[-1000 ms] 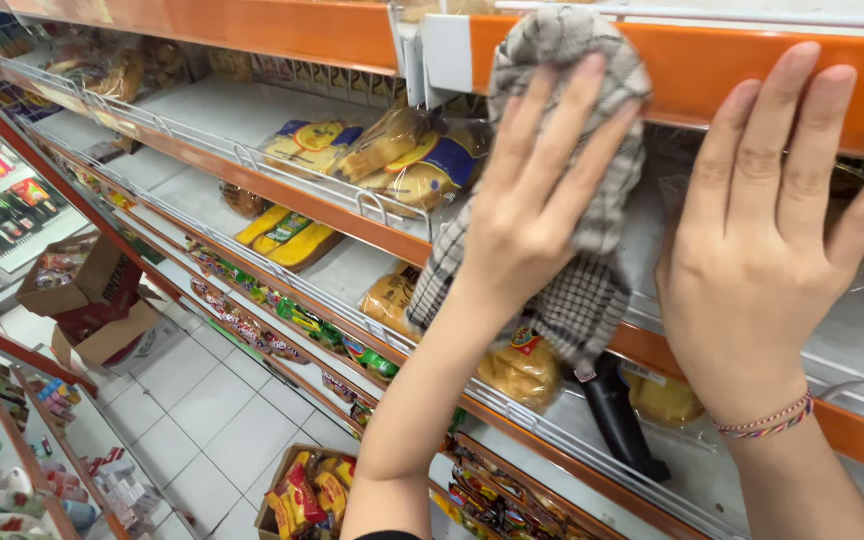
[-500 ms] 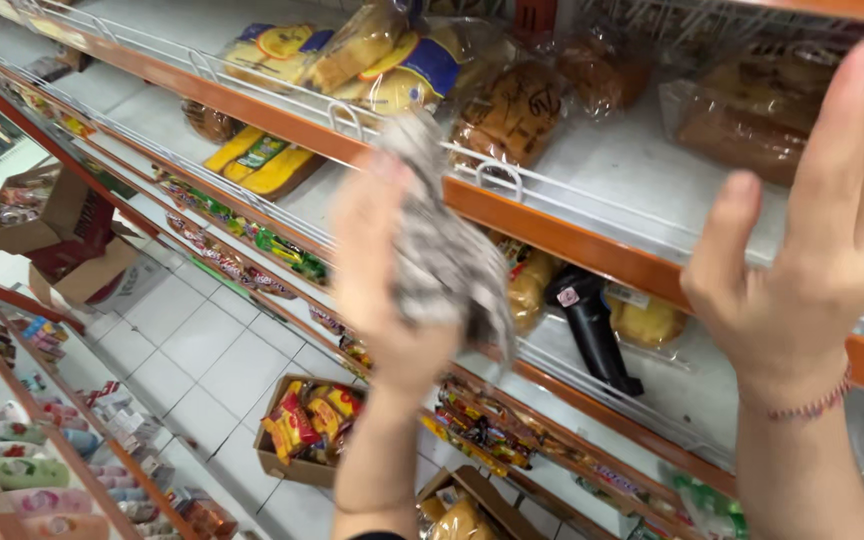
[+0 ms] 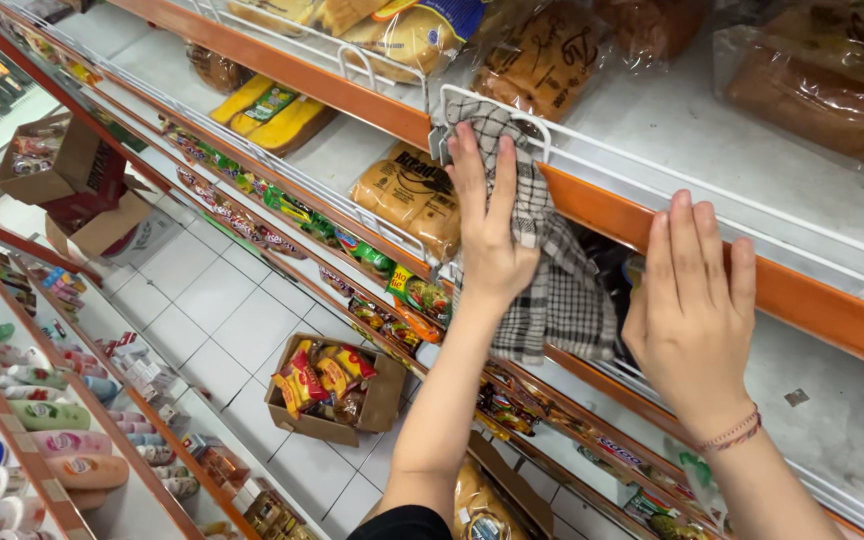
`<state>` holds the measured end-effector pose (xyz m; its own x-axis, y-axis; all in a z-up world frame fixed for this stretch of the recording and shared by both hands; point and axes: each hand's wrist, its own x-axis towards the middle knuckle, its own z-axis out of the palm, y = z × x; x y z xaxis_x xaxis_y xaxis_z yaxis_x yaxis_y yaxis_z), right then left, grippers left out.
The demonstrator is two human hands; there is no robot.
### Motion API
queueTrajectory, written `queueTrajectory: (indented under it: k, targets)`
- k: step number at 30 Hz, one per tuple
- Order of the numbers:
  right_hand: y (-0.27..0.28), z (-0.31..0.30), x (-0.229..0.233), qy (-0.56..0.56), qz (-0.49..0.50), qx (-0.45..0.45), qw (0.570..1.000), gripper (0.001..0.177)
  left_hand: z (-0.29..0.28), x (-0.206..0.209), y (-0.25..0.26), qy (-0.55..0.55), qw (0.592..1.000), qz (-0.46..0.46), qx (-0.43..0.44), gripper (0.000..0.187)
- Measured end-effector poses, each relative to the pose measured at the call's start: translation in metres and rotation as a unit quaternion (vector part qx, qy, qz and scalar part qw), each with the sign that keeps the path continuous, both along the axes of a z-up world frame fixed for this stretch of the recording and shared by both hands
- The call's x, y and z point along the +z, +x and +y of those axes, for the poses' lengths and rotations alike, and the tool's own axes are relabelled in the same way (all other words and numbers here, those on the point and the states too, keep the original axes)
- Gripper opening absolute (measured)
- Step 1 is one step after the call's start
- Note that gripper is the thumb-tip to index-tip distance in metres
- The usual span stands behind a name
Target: The person cleans the front edge of a refrigerated display shelf using a spray bottle and cloths. They then pick up packaged bread items from a cardboard box and place them onto the shelf, using a handheld barcode scanner to scan each item before restocking.
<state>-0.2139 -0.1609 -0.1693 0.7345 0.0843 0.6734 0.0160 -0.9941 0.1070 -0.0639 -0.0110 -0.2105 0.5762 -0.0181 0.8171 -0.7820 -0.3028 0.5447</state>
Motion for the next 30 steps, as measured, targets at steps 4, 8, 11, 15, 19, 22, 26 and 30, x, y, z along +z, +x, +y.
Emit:
queueTrajectory:
  k: [4,8,11,15,19,22,26,30]
  targets:
    - [0.002,0.006,0.010,-0.010,-0.020,-0.024,0.999,0.054,-0.029,-0.004,-0.028,-0.035,0.999,-0.006,-0.033,0.061]
    - [0.001,0.014,0.021,-0.026,-0.044,-0.043,0.998,0.048,-0.037,-0.015,-0.037,0.071,0.993,-0.084,-0.044,0.065]
    - [0.001,0.018,0.021,0.038,-0.080,-0.023,0.996,0.041,-0.013,-0.017,-0.009,0.030,0.997,-0.029,-0.061,0.063]
    - [0.000,0.017,0.014,0.053,-0.093,-0.010,0.994,0.039,0.000,0.000,0.018,-0.110,0.993,-0.008,-0.050,0.061]
    - [0.003,0.013,0.000,0.047,-0.133,0.018,0.990,0.027,0.012,0.017,-0.021,-0.072,0.993,-0.015,-0.090,0.057]
    - [0.003,0.006,-0.008,0.034,-0.149,0.034,0.988,0.024,0.001,0.028,-0.041,0.052,0.977,-0.145,-0.150,0.050]
    - [0.000,0.000,-0.018,0.034,-0.131,0.031,0.990,0.030,-0.006,0.020,-0.027,0.161,0.953,-0.255,-0.041,0.032]
    - [0.001,0.003,-0.018,0.032,-0.145,0.026,0.989,0.025,0.021,0.002,0.011,0.185,0.951,-0.248,-0.014,0.038]
